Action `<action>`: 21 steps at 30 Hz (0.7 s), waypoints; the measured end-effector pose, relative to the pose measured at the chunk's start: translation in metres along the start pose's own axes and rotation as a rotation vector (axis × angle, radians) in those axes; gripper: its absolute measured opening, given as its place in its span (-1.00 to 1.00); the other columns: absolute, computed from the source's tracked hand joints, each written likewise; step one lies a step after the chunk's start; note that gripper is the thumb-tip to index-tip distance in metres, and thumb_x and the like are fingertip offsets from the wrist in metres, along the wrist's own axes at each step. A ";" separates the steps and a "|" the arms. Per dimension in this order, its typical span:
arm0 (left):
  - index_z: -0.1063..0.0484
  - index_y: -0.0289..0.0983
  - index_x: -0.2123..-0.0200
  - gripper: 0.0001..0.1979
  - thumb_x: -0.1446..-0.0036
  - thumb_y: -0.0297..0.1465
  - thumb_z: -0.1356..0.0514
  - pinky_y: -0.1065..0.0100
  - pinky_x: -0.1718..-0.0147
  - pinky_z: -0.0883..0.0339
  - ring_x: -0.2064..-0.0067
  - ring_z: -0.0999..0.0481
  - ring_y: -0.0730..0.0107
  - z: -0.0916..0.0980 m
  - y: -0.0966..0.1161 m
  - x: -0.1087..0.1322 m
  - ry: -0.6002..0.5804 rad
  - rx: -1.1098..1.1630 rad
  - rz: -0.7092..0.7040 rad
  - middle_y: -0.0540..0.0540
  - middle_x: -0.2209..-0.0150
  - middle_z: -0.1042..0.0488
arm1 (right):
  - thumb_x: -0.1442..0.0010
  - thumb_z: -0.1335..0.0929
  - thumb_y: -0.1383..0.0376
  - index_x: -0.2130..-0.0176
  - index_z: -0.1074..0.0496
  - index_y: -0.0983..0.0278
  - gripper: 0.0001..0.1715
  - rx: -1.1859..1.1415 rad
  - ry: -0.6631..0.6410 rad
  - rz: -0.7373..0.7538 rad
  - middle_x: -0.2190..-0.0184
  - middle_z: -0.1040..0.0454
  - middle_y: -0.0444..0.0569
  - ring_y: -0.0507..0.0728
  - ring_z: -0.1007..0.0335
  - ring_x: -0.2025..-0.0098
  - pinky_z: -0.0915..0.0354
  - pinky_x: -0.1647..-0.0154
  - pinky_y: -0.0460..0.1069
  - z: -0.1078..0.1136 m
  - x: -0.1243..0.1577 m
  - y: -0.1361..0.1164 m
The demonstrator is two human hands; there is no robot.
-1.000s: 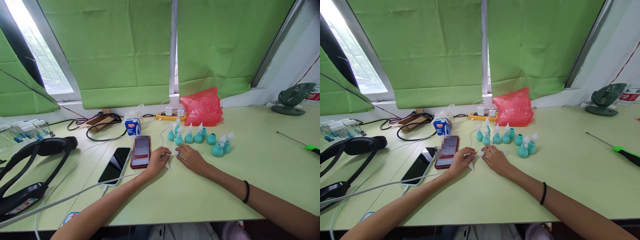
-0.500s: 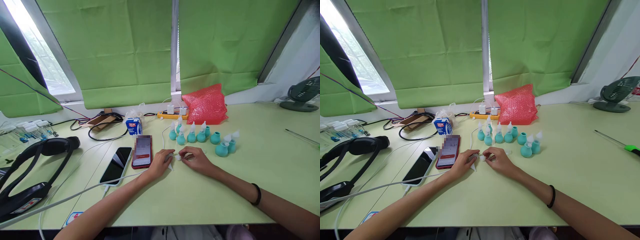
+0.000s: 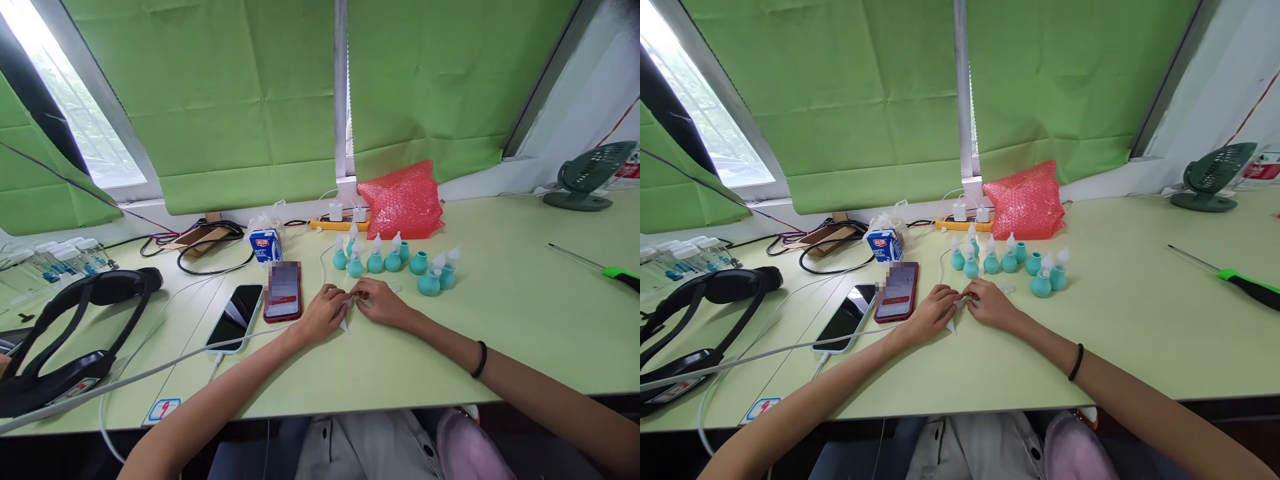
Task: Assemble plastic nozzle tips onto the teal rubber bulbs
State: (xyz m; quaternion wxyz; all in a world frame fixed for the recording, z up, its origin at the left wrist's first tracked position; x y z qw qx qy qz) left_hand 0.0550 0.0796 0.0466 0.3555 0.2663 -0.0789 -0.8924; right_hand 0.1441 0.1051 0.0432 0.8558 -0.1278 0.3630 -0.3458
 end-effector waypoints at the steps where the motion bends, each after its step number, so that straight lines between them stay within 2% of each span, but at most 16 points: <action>1: -0.33 -0.28 0.15 -0.73 -0.07 -0.46 0.02 0.25 0.08 -0.15 0.09 -0.25 0.26 -0.001 0.001 0.000 -0.003 -0.008 -0.004 -0.13 0.20 -0.40 | 0.10 -0.24 0.50 0.39 -0.38 0.32 -0.77 0.013 -0.005 0.004 0.47 -0.39 -0.04 0.05 -0.30 0.44 -0.26 0.40 -0.04 0.001 0.000 -0.001; 5: -0.36 -0.26 0.20 -0.76 -0.05 -0.44 -0.01 0.27 0.12 -0.18 0.11 -0.26 0.25 -0.003 -0.001 -0.002 0.015 -0.033 0.013 -0.10 0.27 -0.43 | 0.09 -0.21 0.51 0.39 -0.39 0.31 -0.74 0.040 -0.033 0.021 0.45 -0.40 -0.03 0.08 -0.30 0.39 -0.23 0.35 -0.04 0.000 0.002 -0.003; 10: -0.36 -0.26 0.26 -0.80 -0.07 -0.47 0.01 0.31 0.20 -0.21 0.23 -0.33 0.30 -0.011 0.005 -0.007 0.044 -0.057 0.037 -0.09 0.34 -0.44 | 0.08 -0.20 0.50 0.40 -0.38 0.31 -0.76 0.063 -0.020 0.006 0.43 -0.39 -0.02 0.09 -0.28 0.35 -0.20 0.33 -0.02 -0.002 0.004 0.000; 17: -0.31 -0.30 0.27 -0.82 -0.10 -0.47 0.05 0.22 0.23 -0.17 0.23 -0.29 0.21 -0.018 0.018 -0.019 0.127 -0.089 0.093 -0.16 0.36 -0.37 | 0.22 -0.21 0.53 0.48 -0.35 0.33 -0.76 0.008 0.076 -0.072 0.48 -0.35 -0.04 0.09 -0.23 0.40 -0.17 0.37 -0.03 0.002 0.006 0.006; 21: -0.26 -0.30 0.26 -0.84 -0.12 -0.44 0.06 0.21 0.24 -0.17 0.22 -0.28 0.22 -0.014 0.017 -0.024 0.202 -0.054 0.116 -0.16 0.32 -0.34 | 0.20 -0.21 0.50 0.44 -0.36 0.34 -0.75 -0.095 0.170 -0.142 0.47 -0.35 -0.05 0.08 -0.23 0.39 -0.19 0.31 0.01 0.010 0.006 0.010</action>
Point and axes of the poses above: each hand's wrist, its own x-axis away from the middle knuckle, its own z-axis out of the back of the hand, y = z × x, the point moved 8 cm from there along -x, towards the middle knuckle
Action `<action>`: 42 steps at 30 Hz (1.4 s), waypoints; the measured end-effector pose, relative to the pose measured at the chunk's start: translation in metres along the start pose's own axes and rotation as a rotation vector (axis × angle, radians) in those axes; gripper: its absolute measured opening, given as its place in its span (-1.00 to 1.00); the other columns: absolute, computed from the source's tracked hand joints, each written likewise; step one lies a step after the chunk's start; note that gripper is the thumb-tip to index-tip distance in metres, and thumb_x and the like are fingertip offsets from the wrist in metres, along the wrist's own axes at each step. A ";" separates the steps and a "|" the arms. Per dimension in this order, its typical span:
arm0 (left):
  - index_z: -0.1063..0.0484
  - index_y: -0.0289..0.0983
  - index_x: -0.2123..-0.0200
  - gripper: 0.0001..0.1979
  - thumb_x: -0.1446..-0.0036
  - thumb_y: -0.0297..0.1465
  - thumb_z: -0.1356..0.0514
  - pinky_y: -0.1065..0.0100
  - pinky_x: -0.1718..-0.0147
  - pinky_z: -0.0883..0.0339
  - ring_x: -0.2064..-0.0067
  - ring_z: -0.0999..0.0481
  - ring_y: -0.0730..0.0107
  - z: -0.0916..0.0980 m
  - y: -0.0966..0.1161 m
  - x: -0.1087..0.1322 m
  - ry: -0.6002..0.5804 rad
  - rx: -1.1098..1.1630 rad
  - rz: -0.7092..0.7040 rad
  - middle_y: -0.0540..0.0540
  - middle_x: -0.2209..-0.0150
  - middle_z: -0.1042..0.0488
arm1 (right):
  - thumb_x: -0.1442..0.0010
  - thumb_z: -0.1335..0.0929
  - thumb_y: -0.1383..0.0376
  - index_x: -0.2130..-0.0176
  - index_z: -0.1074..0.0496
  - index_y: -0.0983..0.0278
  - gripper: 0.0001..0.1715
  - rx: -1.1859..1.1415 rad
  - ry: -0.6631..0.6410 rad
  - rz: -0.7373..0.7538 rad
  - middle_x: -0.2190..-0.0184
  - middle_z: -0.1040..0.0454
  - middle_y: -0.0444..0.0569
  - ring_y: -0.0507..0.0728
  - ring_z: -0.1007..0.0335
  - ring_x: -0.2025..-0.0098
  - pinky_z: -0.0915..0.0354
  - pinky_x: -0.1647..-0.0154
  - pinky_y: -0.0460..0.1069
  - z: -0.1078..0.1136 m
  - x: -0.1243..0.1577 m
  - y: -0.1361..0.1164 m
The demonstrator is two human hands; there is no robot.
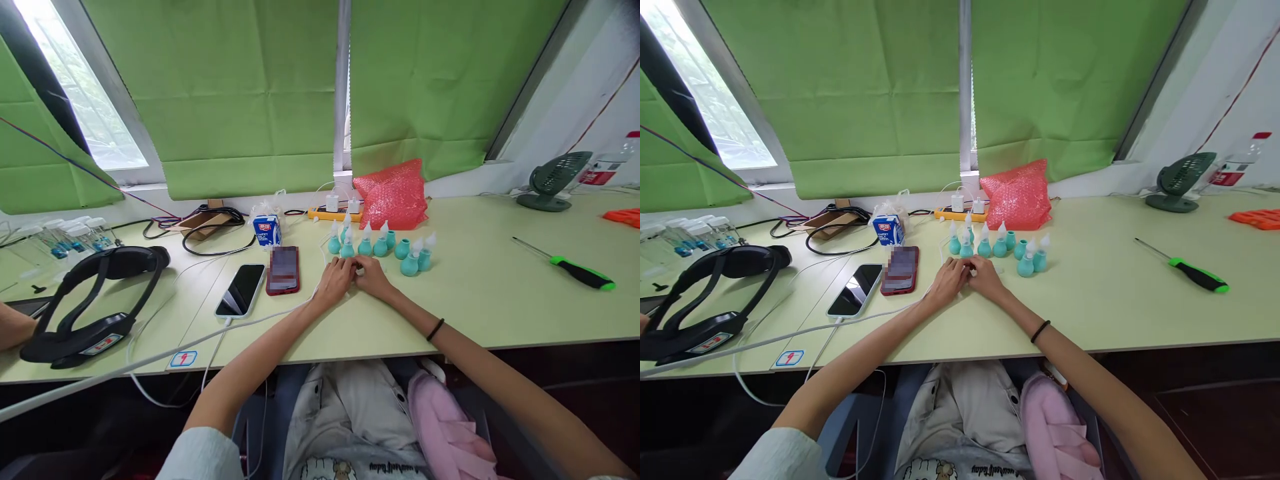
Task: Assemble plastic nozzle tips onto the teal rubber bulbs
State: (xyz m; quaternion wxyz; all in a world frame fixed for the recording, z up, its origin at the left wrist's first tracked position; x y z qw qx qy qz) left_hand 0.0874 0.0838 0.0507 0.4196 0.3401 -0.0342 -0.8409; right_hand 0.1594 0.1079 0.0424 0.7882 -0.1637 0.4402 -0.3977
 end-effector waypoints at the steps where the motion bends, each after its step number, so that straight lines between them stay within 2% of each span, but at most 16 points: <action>1: -0.25 -0.29 0.25 -0.84 -0.12 -0.43 0.06 0.22 0.23 -0.17 0.21 -0.27 0.23 0.001 -0.001 -0.001 0.017 0.017 0.005 -0.16 0.31 -0.33 | 0.18 -0.22 0.48 0.41 -0.37 0.33 -0.75 -0.038 0.017 -0.023 0.45 -0.35 -0.04 0.08 -0.23 0.38 -0.20 0.31 0.01 0.002 0.000 0.001; 5: -0.19 -0.28 0.20 -0.83 -0.12 -0.41 0.04 0.23 0.19 -0.17 0.16 -0.25 0.26 0.008 -0.009 0.000 0.082 0.100 0.033 -0.16 0.23 -0.27 | 0.12 -0.27 0.37 0.34 -0.36 0.34 -0.76 -0.238 0.004 -0.128 0.41 -0.37 -0.03 0.05 -0.28 0.40 -0.27 0.34 0.00 0.006 0.000 0.008; 11: -0.19 -0.26 0.19 -0.83 -0.11 -0.41 0.04 0.30 0.22 -0.20 0.18 -0.28 0.35 0.015 -0.018 0.002 0.162 0.248 0.077 -0.12 0.23 -0.26 | 0.24 -0.38 0.28 0.28 -0.38 0.35 -0.58 -0.566 -0.264 -0.250 0.57 -0.34 -0.15 -0.02 -0.27 0.58 -0.31 0.52 -0.05 0.002 0.000 0.007; 14: -0.20 -0.27 0.19 -0.82 -0.11 -0.39 0.03 0.35 0.28 -0.22 0.22 -0.30 0.39 0.018 -0.023 0.003 0.207 0.332 0.120 -0.09 0.27 -0.30 | 0.28 -0.42 0.29 0.21 -0.37 0.36 -0.47 -0.680 -0.349 -0.297 0.58 -0.35 -0.15 -0.03 -0.27 0.58 -0.31 0.54 -0.05 0.000 0.000 0.005; 17: -0.22 -0.29 0.22 -0.81 -0.10 -0.34 0.02 0.43 0.40 -0.25 0.31 -0.33 0.44 0.021 -0.032 0.003 0.250 0.426 0.184 -0.06 0.34 -0.32 | 0.29 -0.44 0.31 0.23 -0.38 0.35 -0.48 -0.769 -0.361 -0.340 0.56 -0.36 -0.15 -0.01 -0.31 0.54 -0.32 0.47 -0.03 -0.003 0.002 0.007; 21: -0.29 -0.33 0.35 -0.77 -0.01 -0.26 -0.08 0.47 0.49 -0.25 0.40 -0.36 0.48 0.024 -0.041 0.002 0.274 0.540 0.258 -0.05 0.39 -0.36 | 0.27 -0.44 0.30 0.38 -0.42 0.34 -0.66 -0.855 -0.295 -0.387 0.55 -0.39 -0.14 0.01 -0.35 0.46 -0.32 0.33 0.01 -0.006 0.002 0.015; 24: -0.34 -0.37 0.38 -0.71 0.04 -0.22 -0.11 0.47 0.55 -0.25 0.52 -0.36 0.52 0.022 -0.042 0.002 0.240 0.602 0.293 -0.05 0.46 -0.39 | 0.27 -0.44 0.27 0.39 -0.42 0.32 -0.67 -0.904 -0.255 -0.407 0.53 -0.42 -0.13 0.03 -0.38 0.43 -0.31 0.27 0.04 -0.006 0.002 0.017; 27: -0.35 -0.40 0.35 -0.71 -0.02 -0.25 -0.08 0.45 0.56 -0.27 0.57 -0.35 0.55 0.015 -0.040 0.001 0.148 0.631 0.305 -0.02 0.51 -0.38 | 0.27 -0.44 0.27 0.37 -0.43 0.30 -0.65 -0.933 -0.237 -0.424 0.48 -0.45 -0.11 0.04 -0.39 0.41 -0.30 0.25 0.04 -0.005 0.002 0.017; 33: -0.26 -0.35 0.16 -0.75 -0.11 -0.35 -0.02 0.27 0.34 -0.33 0.27 -0.39 0.39 0.001 -0.041 0.001 -0.007 0.576 0.322 -0.10 0.21 -0.34 | 0.29 -0.46 0.29 0.38 -0.43 0.32 -0.64 -0.921 -0.224 -0.455 0.50 -0.46 -0.09 0.04 -0.39 0.45 -0.33 0.29 0.04 -0.007 0.003 0.020; 42: -0.25 -0.32 0.13 -0.74 -0.11 -0.36 -0.02 0.21 0.25 -0.29 0.19 -0.36 0.35 -0.005 -0.041 0.001 -0.150 0.326 0.259 -0.13 0.13 -0.31 | 0.32 -0.46 0.30 0.45 -0.42 0.34 -0.69 -0.770 -0.044 -0.453 0.57 -0.43 -0.11 0.02 -0.36 0.52 -0.36 0.38 0.00 0.014 -0.005 0.037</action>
Point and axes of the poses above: each hand's wrist, its own x-axis away from the middle knuckle, its own z-axis out of the back of the hand, y = z × x, the point moved 8 cm from there along -x, towards the middle knuckle
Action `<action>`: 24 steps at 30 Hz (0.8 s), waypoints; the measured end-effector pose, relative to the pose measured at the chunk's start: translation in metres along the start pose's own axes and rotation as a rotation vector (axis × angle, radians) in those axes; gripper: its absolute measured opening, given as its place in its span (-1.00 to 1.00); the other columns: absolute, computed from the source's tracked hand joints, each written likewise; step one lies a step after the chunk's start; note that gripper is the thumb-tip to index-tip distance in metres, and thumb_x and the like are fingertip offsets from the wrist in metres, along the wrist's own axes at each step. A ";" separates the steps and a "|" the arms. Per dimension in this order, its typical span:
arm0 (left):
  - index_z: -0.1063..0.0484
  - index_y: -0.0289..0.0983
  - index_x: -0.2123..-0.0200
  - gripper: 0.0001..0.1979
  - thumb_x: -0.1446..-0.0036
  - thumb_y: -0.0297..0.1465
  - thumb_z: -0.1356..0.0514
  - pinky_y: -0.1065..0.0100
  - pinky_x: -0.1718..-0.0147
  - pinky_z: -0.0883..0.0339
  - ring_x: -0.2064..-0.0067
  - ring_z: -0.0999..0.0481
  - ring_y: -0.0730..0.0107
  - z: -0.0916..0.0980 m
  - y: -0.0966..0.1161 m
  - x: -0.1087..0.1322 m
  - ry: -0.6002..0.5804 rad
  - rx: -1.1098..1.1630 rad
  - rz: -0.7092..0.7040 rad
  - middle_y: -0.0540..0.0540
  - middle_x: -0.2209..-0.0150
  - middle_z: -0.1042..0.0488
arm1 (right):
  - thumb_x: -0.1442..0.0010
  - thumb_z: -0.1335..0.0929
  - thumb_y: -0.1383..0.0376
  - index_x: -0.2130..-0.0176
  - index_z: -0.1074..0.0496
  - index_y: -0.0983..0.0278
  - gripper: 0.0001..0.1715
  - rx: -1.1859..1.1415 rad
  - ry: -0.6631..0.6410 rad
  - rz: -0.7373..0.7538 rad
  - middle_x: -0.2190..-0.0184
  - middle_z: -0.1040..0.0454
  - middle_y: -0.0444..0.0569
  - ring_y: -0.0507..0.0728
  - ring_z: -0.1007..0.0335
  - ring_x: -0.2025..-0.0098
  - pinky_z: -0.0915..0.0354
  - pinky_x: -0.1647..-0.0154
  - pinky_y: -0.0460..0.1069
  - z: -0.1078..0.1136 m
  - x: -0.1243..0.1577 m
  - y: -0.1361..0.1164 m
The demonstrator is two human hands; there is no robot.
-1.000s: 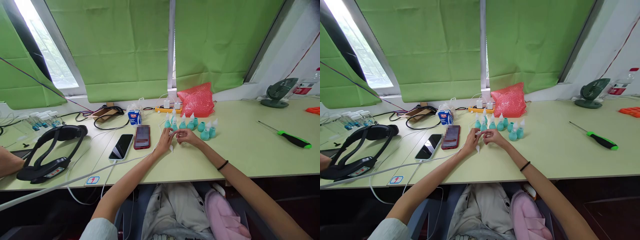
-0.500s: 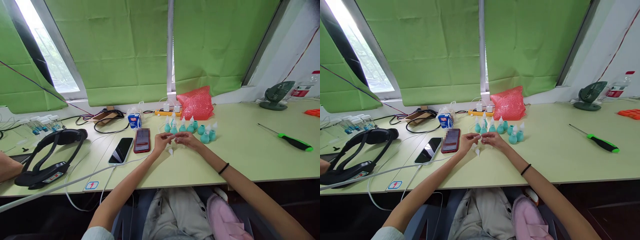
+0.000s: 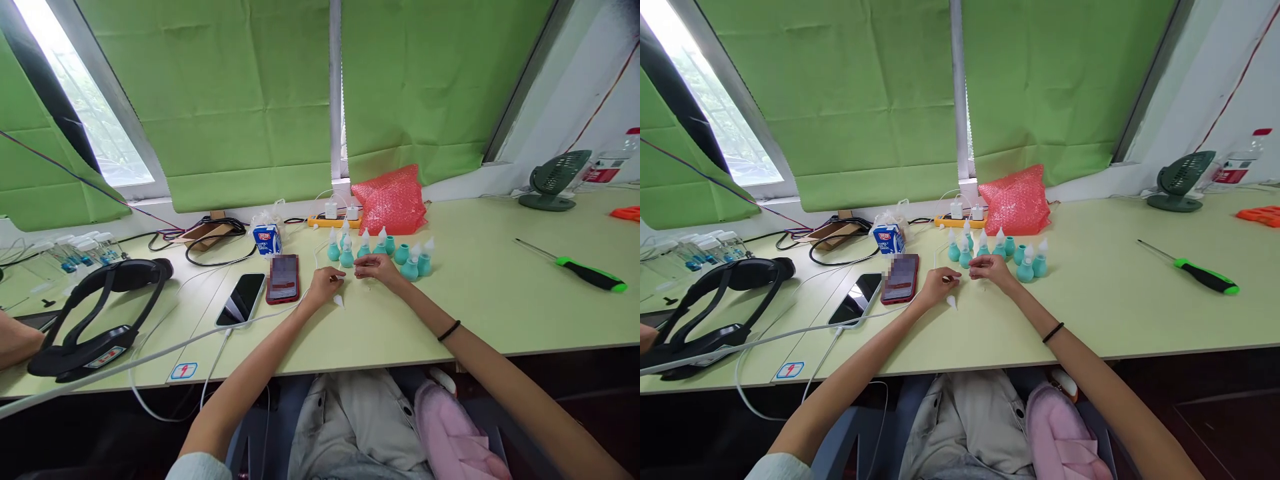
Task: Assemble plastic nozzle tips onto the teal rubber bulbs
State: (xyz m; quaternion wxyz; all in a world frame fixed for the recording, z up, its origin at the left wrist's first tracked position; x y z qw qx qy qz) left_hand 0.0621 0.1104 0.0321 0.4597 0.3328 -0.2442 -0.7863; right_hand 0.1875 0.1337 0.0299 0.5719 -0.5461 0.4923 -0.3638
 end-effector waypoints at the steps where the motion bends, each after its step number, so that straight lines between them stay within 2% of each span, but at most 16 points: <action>1: -0.25 -0.32 0.13 -0.75 -0.11 -0.36 -0.02 0.21 0.25 -0.30 0.19 -0.36 0.35 -0.001 0.001 0.000 -0.012 -0.021 -0.004 -0.13 0.13 -0.31 | 0.32 -0.46 0.30 0.46 -0.42 0.34 -0.69 0.015 0.007 0.001 0.58 -0.42 -0.12 0.01 -0.35 0.53 -0.37 0.39 -0.01 0.001 0.000 0.000; 4: -0.25 -0.31 0.13 -0.75 -0.11 -0.36 -0.01 0.22 0.26 -0.30 0.21 -0.37 0.36 0.003 0.005 -0.001 -0.005 -0.074 -0.013 -0.13 0.14 -0.31 | 0.30 -0.46 0.31 0.48 -0.42 0.34 -0.73 0.054 0.003 -0.006 0.60 -0.41 -0.13 -0.01 -0.33 0.56 -0.37 0.44 -0.03 0.001 -0.001 0.004; 7: -0.27 -0.34 0.13 -0.75 -0.11 -0.42 0.00 0.28 0.28 -0.29 0.26 -0.37 0.39 0.017 0.012 -0.001 0.033 -0.135 -0.024 -0.14 0.18 -0.34 | 0.30 -0.45 0.31 0.47 -0.42 0.35 -0.72 0.074 -0.053 -0.031 0.59 -0.40 -0.13 -0.01 -0.33 0.56 -0.37 0.47 -0.04 -0.003 -0.001 0.008; 9: -0.33 -0.36 0.17 -0.73 -0.03 -0.50 -0.01 0.33 0.28 -0.26 0.31 -0.37 0.40 0.027 0.018 0.001 0.015 -0.177 -0.045 -0.12 0.28 -0.39 | 0.31 -0.46 0.31 0.46 -0.42 0.36 -0.70 0.077 -0.109 -0.049 0.58 -0.40 -0.12 0.01 -0.34 0.55 -0.37 0.47 -0.02 -0.008 0.001 0.010; 11: -0.41 -0.30 0.24 -0.71 0.09 -0.54 -0.06 0.40 0.32 -0.25 0.38 -0.37 0.44 0.030 0.023 0.003 -0.074 -0.202 -0.083 -0.05 0.39 -0.42 | 0.31 -0.46 0.31 0.44 -0.43 0.36 -0.68 0.074 -0.163 -0.063 0.56 -0.40 -0.11 0.02 -0.35 0.54 -0.37 0.44 0.00 -0.012 0.003 0.010; 14: -0.47 -0.24 0.35 -0.68 0.28 -0.56 -0.15 0.46 0.38 -0.25 0.40 -0.37 0.44 0.027 0.025 0.008 -0.222 -0.215 -0.130 -0.01 0.38 -0.44 | 0.30 -0.46 0.30 0.43 -0.42 0.36 -0.68 0.064 -0.206 -0.071 0.53 -0.40 -0.10 0.01 -0.35 0.52 -0.37 0.42 0.00 -0.016 0.006 0.007; 17: -0.49 -0.25 0.43 -0.67 0.39 -0.62 -0.17 0.46 0.38 -0.25 0.39 -0.38 0.40 0.022 0.022 0.011 -0.291 -0.199 -0.141 -0.03 0.39 -0.44 | 0.29 -0.46 0.30 0.43 -0.42 0.36 -0.68 0.056 -0.225 -0.079 0.53 -0.40 -0.10 0.01 -0.35 0.53 -0.36 0.43 -0.02 -0.018 0.007 0.006; 20: -0.47 -0.28 0.37 -0.63 0.35 -0.64 -0.14 0.43 0.37 -0.26 0.40 -0.38 0.40 0.023 0.021 0.009 -0.250 -0.145 -0.129 -0.06 0.37 -0.44 | 0.29 -0.46 0.29 0.43 -0.42 0.36 -0.68 0.045 -0.246 -0.089 0.54 -0.40 -0.10 0.01 -0.35 0.53 -0.36 0.43 -0.01 -0.019 0.008 0.007; 24: -0.33 -0.35 0.14 -0.54 0.24 -0.60 -0.12 0.40 0.38 -0.30 0.39 -0.40 0.42 0.029 0.020 0.003 -0.098 -0.021 -0.083 -0.16 0.23 -0.41 | 0.29 -0.46 0.30 0.42 -0.42 0.35 -0.67 0.016 -0.253 -0.090 0.53 -0.40 -0.10 0.01 -0.35 0.53 -0.35 0.42 0.00 -0.022 0.009 0.007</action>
Point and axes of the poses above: each hand's wrist, its own x-axis away from the middle knuckle, its own z-axis out of the back of the hand, y = z × x, the point moved 8 cm from there along -x, towards the middle knuckle
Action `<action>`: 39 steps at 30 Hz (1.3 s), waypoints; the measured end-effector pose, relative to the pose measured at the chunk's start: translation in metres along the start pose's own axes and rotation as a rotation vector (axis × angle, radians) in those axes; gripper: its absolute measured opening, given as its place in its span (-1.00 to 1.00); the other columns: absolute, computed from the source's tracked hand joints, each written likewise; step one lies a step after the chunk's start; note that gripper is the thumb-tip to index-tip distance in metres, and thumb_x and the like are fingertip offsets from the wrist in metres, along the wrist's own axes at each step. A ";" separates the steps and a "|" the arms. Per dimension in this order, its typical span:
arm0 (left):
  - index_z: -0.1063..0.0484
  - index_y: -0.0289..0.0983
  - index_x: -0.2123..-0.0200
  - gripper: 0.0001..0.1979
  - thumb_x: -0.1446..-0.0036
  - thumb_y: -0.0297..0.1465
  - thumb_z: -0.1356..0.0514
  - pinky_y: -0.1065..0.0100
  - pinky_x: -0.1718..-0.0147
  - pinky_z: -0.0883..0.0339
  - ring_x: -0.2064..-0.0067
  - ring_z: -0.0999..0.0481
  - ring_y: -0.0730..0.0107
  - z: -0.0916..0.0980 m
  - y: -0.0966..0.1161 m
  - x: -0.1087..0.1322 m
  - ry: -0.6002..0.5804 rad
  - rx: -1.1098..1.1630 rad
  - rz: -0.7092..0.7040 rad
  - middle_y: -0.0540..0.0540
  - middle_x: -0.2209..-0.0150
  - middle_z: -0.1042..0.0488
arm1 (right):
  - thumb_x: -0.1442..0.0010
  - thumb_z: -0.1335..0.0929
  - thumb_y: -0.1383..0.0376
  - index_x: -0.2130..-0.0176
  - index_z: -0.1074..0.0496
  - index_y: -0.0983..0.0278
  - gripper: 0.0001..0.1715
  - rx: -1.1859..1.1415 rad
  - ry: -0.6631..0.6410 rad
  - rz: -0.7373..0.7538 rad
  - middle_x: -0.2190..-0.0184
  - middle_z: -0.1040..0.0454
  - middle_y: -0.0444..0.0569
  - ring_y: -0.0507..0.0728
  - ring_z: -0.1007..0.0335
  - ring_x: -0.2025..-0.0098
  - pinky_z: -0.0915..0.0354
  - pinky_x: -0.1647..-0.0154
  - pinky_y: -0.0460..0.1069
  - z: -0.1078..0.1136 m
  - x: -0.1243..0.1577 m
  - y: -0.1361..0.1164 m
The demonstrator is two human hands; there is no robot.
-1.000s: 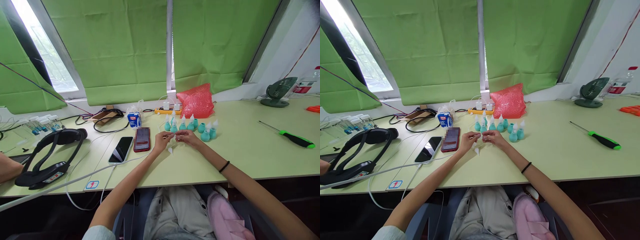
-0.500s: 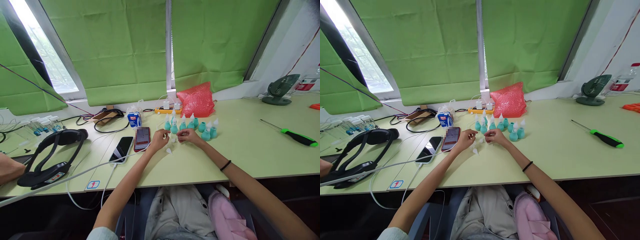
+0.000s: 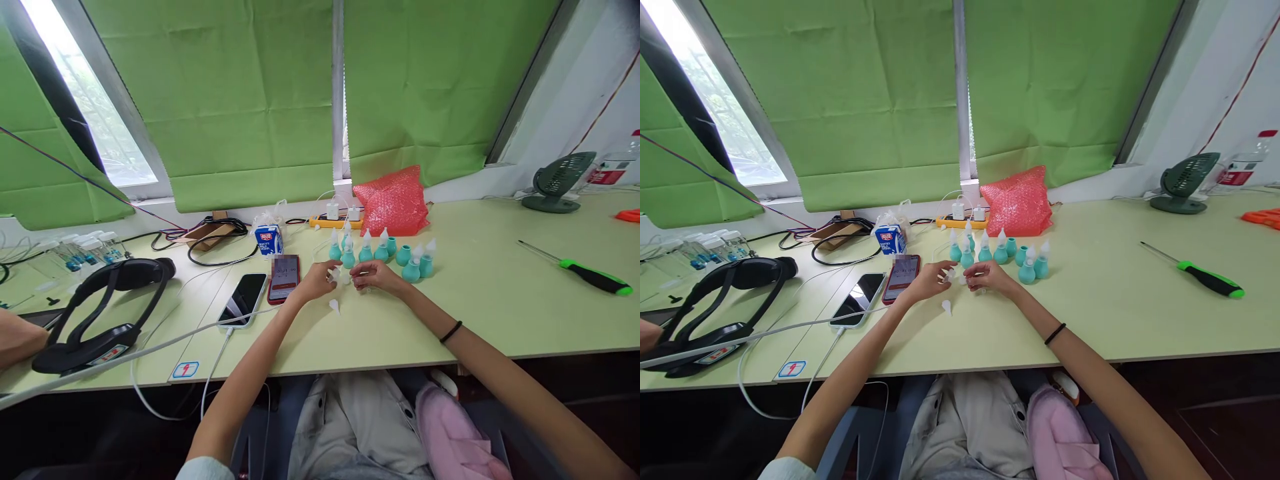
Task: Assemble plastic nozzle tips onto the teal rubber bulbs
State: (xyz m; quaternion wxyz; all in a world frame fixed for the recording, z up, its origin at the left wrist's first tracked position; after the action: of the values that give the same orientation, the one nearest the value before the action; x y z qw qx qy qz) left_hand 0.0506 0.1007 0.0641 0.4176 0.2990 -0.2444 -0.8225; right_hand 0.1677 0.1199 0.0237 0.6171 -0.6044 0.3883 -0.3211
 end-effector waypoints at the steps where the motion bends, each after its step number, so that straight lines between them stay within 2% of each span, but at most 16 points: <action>1: -0.31 -0.37 0.12 -0.54 0.22 -0.58 -0.13 0.41 0.39 -0.31 0.39 -0.40 0.43 0.000 0.000 -0.001 0.029 0.039 0.010 -0.17 0.22 -0.41 | 0.29 -0.46 0.30 0.42 -0.42 0.35 -0.67 -0.009 0.005 0.005 0.53 -0.40 -0.11 0.01 -0.35 0.52 -0.35 0.42 -0.01 -0.001 0.000 -0.001; 4: -0.34 -0.41 0.18 -0.60 0.21 -0.54 -0.16 0.46 0.42 -0.33 0.40 -0.43 0.47 -0.006 -0.002 -0.003 0.060 0.164 0.028 -0.18 0.26 -0.43 | 0.30 -0.46 0.30 0.42 -0.42 0.32 -0.67 -0.038 0.030 0.026 0.52 -0.41 -0.12 0.01 -0.35 0.50 -0.35 0.40 -0.01 -0.001 0.001 -0.003; 8: -0.40 -0.44 0.26 -0.68 0.20 -0.51 -0.19 0.47 0.47 -0.35 0.44 -0.45 0.47 -0.015 -0.008 -0.005 0.044 0.301 0.047 -0.16 0.34 -0.48 | 0.31 -0.46 0.31 0.43 -0.43 0.31 -0.69 -0.057 0.068 0.056 0.54 -0.42 -0.14 0.02 -0.35 0.48 -0.35 0.39 0.00 0.000 0.001 -0.007; 12: -0.41 -0.46 0.23 -0.65 0.18 -0.48 -0.21 0.44 0.49 -0.36 0.48 -0.46 0.44 -0.016 -0.013 -0.004 0.029 0.376 0.071 -0.13 0.45 -0.49 | 0.32 -0.46 0.32 0.46 -0.43 0.32 -0.71 -0.048 0.101 0.080 0.54 -0.44 -0.13 0.03 -0.36 0.47 -0.35 0.40 0.00 0.001 0.001 -0.008; 14: -0.41 -0.45 0.21 -0.62 0.20 -0.48 -0.22 0.41 0.46 -0.36 0.47 -0.46 0.43 -0.016 -0.013 -0.004 0.022 0.397 0.076 -0.13 0.45 -0.50 | 0.33 -0.46 0.33 0.48 -0.44 0.32 -0.72 -0.036 0.118 0.094 0.53 -0.45 -0.13 0.04 -0.36 0.46 -0.35 0.41 0.00 0.002 0.001 -0.009; 19: -0.40 -0.41 0.19 -0.57 0.26 -0.50 -0.25 0.38 0.34 -0.35 0.38 -0.45 0.40 -0.015 -0.009 -0.004 0.015 0.426 0.067 -0.15 0.31 -0.50 | 0.32 -0.46 0.31 0.47 -0.45 0.31 -0.72 -0.001 0.136 0.113 0.52 -0.46 -0.12 0.05 -0.37 0.46 -0.35 0.39 0.00 0.004 0.002 -0.011; 24: -0.39 -0.42 0.17 -0.55 0.24 -0.48 -0.25 0.37 0.34 -0.35 0.37 -0.46 0.39 -0.015 -0.010 -0.004 0.042 0.423 0.070 -0.20 0.24 -0.47 | 0.27 -0.45 0.26 0.46 -0.46 0.35 -0.72 0.037 0.096 0.093 0.55 -0.45 -0.09 0.03 -0.35 0.52 -0.36 0.42 0.01 -0.001 0.002 -0.011; 32: -0.41 -0.39 0.19 -0.60 0.22 -0.48 -0.22 0.38 0.33 -0.34 0.34 -0.47 0.33 -0.014 -0.011 -0.004 0.068 0.380 0.064 -0.13 0.32 -0.51 | 0.21 -0.42 0.20 0.42 -0.46 0.37 -0.69 0.060 0.053 0.084 0.57 -0.44 -0.08 0.00 -0.34 0.51 -0.36 0.40 -0.01 -0.005 0.003 -0.010; 39: -0.40 -0.36 0.18 -0.62 0.18 -0.49 -0.17 0.39 0.34 -0.35 0.30 -0.47 0.32 -0.014 -0.010 -0.004 0.065 0.357 0.051 -0.10 0.31 -0.51 | 0.23 -0.42 0.17 0.42 -0.46 0.35 -0.66 0.065 0.066 0.095 0.57 -0.43 -0.10 0.01 -0.33 0.52 -0.36 0.42 -0.01 -0.004 0.003 -0.011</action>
State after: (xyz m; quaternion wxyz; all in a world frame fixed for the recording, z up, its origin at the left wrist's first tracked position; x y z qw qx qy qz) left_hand 0.0569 0.1067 0.0491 0.3862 0.3886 -0.3800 -0.7452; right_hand 0.1662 0.1146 0.0344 0.6378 -0.5541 0.4260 -0.3236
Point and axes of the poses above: each hand's wrist, its own x-axis away from the middle knuckle, its own z-axis out of the back of the hand, y = z × x, the point moved 8 cm from there along -x, towards the middle knuckle
